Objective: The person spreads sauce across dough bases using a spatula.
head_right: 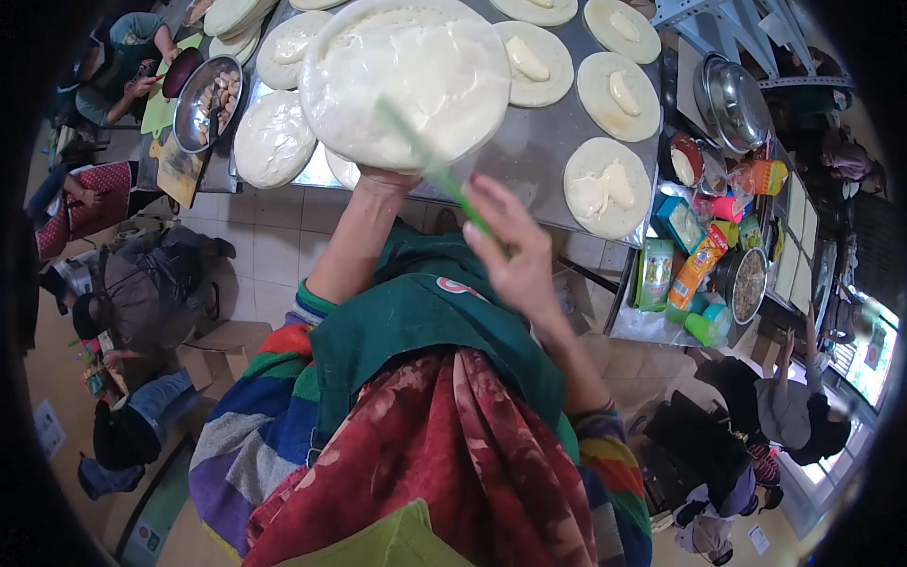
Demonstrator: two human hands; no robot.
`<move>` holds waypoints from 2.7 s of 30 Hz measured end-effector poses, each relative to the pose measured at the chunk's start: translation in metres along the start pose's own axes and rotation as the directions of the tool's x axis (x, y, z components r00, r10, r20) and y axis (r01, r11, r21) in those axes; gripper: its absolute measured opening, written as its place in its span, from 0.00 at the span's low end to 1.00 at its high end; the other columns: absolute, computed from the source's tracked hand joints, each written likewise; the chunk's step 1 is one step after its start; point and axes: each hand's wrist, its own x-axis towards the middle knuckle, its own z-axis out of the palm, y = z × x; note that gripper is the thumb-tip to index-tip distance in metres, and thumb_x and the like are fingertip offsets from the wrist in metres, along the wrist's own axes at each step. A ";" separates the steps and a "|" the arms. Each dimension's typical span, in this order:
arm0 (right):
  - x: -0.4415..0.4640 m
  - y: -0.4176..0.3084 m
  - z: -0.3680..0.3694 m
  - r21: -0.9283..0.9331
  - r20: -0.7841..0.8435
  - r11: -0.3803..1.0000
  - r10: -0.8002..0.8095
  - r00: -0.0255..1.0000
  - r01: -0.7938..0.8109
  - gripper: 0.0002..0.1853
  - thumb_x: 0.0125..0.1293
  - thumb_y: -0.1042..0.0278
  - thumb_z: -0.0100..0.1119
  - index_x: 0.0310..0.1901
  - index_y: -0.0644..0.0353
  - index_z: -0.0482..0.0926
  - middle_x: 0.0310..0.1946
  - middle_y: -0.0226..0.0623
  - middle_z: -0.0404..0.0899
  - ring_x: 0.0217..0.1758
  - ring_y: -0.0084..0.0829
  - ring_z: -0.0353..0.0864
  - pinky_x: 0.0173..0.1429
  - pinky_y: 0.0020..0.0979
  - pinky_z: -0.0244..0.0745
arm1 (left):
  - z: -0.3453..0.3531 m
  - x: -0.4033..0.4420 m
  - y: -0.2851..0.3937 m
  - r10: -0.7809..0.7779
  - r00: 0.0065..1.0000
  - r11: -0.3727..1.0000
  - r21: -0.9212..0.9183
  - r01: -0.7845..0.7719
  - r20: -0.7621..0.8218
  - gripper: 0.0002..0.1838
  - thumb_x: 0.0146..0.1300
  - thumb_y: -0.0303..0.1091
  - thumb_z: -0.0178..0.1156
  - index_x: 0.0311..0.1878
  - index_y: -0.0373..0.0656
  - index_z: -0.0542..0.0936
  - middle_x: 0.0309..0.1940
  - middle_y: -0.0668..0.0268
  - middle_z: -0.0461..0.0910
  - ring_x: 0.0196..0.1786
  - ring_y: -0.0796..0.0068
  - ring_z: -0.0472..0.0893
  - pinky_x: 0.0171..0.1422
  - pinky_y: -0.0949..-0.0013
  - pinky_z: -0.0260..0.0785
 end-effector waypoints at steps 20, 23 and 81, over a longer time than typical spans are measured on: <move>0.048 -0.022 -0.019 0.246 -0.063 0.892 0.406 0.912 -0.380 0.21 0.62 0.76 0.58 0.59 0.61 0.75 0.55 0.42 0.76 0.57 0.30 0.76 0.59 0.30 0.70 | 0.011 0.004 0.008 0.054 0.998 0.966 0.252 -0.056 0.017 0.37 0.68 0.60 0.39 0.72 0.46 0.54 0.70 0.57 0.58 0.70 0.54 0.62 0.72 0.47 0.57; 0.057 -0.018 -0.038 0.132 -0.121 0.983 0.147 0.982 -0.130 0.21 0.63 0.77 0.56 0.59 0.62 0.74 0.55 0.42 0.77 0.56 0.30 0.76 0.59 0.29 0.71 | 0.008 0.008 0.018 -0.055 0.934 0.910 -0.368 0.193 0.352 0.36 0.69 0.59 0.38 0.72 0.46 0.53 0.69 0.57 0.60 0.69 0.56 0.63 0.72 0.49 0.57; 0.034 -0.039 -0.019 -0.324 0.151 0.927 -0.148 0.977 0.190 0.16 0.66 0.72 0.56 0.55 0.54 0.79 0.26 0.36 0.74 0.26 0.23 0.73 0.31 0.26 0.69 | -0.016 -0.024 0.027 -0.095 0.996 0.987 0.127 0.094 -0.002 0.32 0.70 0.51 0.42 0.71 0.44 0.55 0.69 0.57 0.60 0.69 0.60 0.63 0.72 0.53 0.58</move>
